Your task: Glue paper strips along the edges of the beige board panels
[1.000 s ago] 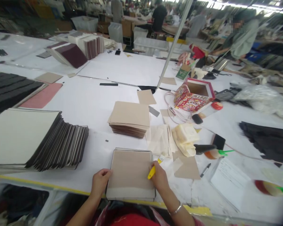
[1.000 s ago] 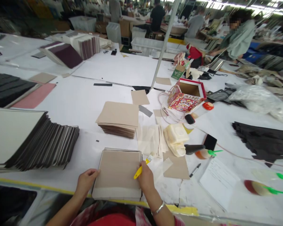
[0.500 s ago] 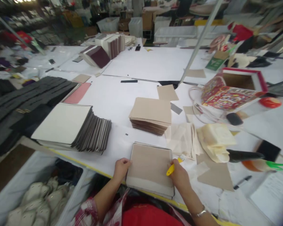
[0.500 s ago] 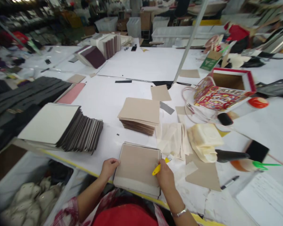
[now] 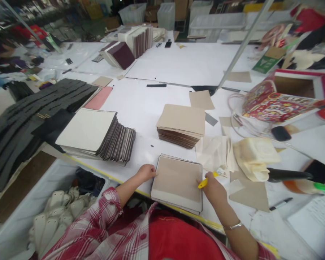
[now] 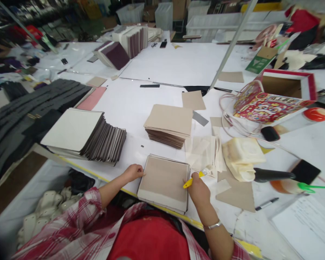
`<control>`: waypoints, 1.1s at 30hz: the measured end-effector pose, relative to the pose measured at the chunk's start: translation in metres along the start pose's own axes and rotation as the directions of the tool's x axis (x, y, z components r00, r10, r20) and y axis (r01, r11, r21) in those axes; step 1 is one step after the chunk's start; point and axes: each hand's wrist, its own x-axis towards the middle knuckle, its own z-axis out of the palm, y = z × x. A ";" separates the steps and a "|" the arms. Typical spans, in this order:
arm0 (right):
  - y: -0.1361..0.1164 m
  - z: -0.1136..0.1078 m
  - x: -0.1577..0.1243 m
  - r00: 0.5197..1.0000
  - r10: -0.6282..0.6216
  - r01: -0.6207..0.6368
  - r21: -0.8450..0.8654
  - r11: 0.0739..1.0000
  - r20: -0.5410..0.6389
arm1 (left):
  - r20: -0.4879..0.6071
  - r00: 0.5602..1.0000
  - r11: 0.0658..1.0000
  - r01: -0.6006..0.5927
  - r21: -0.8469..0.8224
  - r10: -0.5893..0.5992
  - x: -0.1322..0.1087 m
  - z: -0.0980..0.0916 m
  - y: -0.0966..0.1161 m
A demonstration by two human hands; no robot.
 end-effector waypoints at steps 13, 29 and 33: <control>-0.007 0.006 -0.008 0.999 -0.021 0.027 0.148 0.989 -0.041 | 0.085 0.966 0.910 -0.258 0.325 0.243 -0.008 0.021 0.008; -0.111 -0.039 0.009 0.979 -0.204 0.076 0.929 0.361 -0.001 | 0.233 0.780 0.556 -0.590 0.586 0.581 -0.035 0.070 0.043; -0.137 -0.018 0.029 0.970 -0.241 0.059 0.930 0.364 0.033 | 0.240 0.795 0.553 -0.570 0.607 0.557 -0.035 0.072 0.040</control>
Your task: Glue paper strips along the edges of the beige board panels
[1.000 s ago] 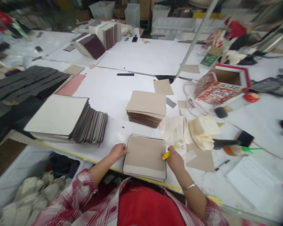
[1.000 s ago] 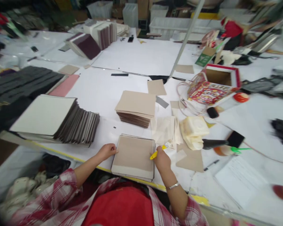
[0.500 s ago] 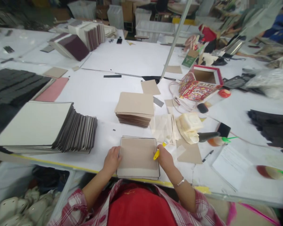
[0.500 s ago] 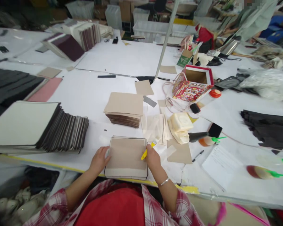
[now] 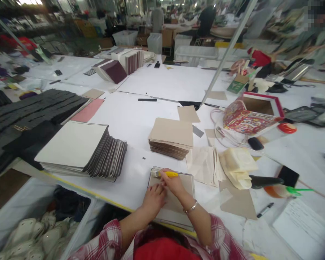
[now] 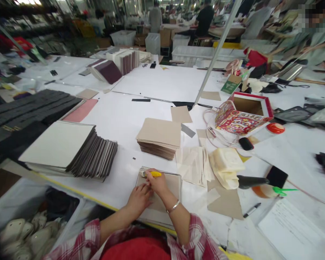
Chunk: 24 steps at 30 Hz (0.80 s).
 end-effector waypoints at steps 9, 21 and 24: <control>0.029 -0.127 -0.045 0.954 0.028 -0.078 -0.160 0.984 -0.298 | 0.022 1.000 1.000 -0.007 0.020 0.007 -0.002 0.000 0.000; 0.054 -0.204 0.055 0.921 -0.381 0.031 -0.962 0.271 -0.078 | 0.145 0.988 0.996 0.045 0.071 -0.055 0.009 -0.001 0.010; 0.074 -0.195 0.061 0.925 -0.379 0.076 -0.978 0.193 -0.003 | 0.157 0.985 0.996 0.057 0.066 -0.067 0.008 -0.003 0.012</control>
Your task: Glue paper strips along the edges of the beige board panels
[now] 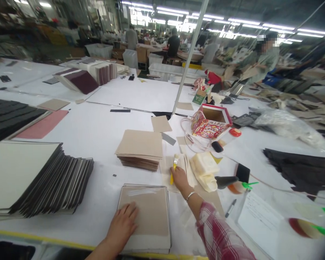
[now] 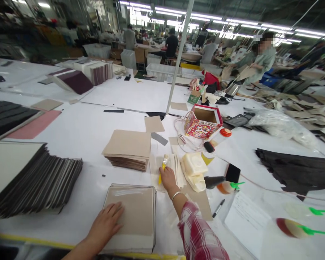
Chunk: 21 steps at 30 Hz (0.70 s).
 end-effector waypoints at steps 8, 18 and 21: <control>0.007 0.009 -0.023 0.996 -0.077 0.075 -0.055 0.996 -0.033 | 0.023 1.000 1.000 0.021 -0.008 -0.021 -0.003 -0.002 0.005; 0.011 -0.044 -0.048 0.985 0.041 -0.038 0.017 0.999 -0.169 | 0.057 0.998 0.999 0.025 -0.021 -0.024 0.012 -0.042 0.015; -0.005 -0.073 -0.060 0.953 0.153 -0.102 0.201 0.974 -0.260 | -0.183 0.982 0.976 -0.081 -0.203 0.043 0.025 -0.058 0.026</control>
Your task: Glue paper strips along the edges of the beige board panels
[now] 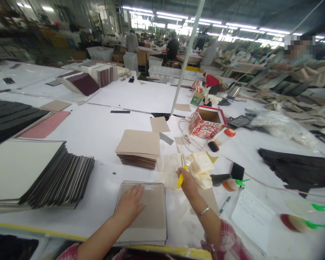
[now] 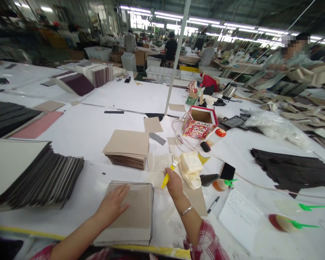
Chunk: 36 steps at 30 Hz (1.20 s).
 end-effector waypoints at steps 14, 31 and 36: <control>-0.088 -0.050 -0.044 0.982 0.190 -0.150 0.703 0.695 0.021 | 0.202 0.975 0.343 0.159 -0.926 0.092 0.026 -0.015 0.015; -0.126 -0.015 -0.046 0.948 -0.098 -0.086 0.543 0.835 0.301 | 0.129 0.984 0.362 0.165 -0.917 -0.121 -0.006 -0.016 -0.040; -0.119 -0.021 -0.043 0.931 -0.090 -0.126 0.542 0.831 0.355 | 0.101 0.982 0.366 0.154 -0.918 -0.158 -0.007 -0.022 -0.049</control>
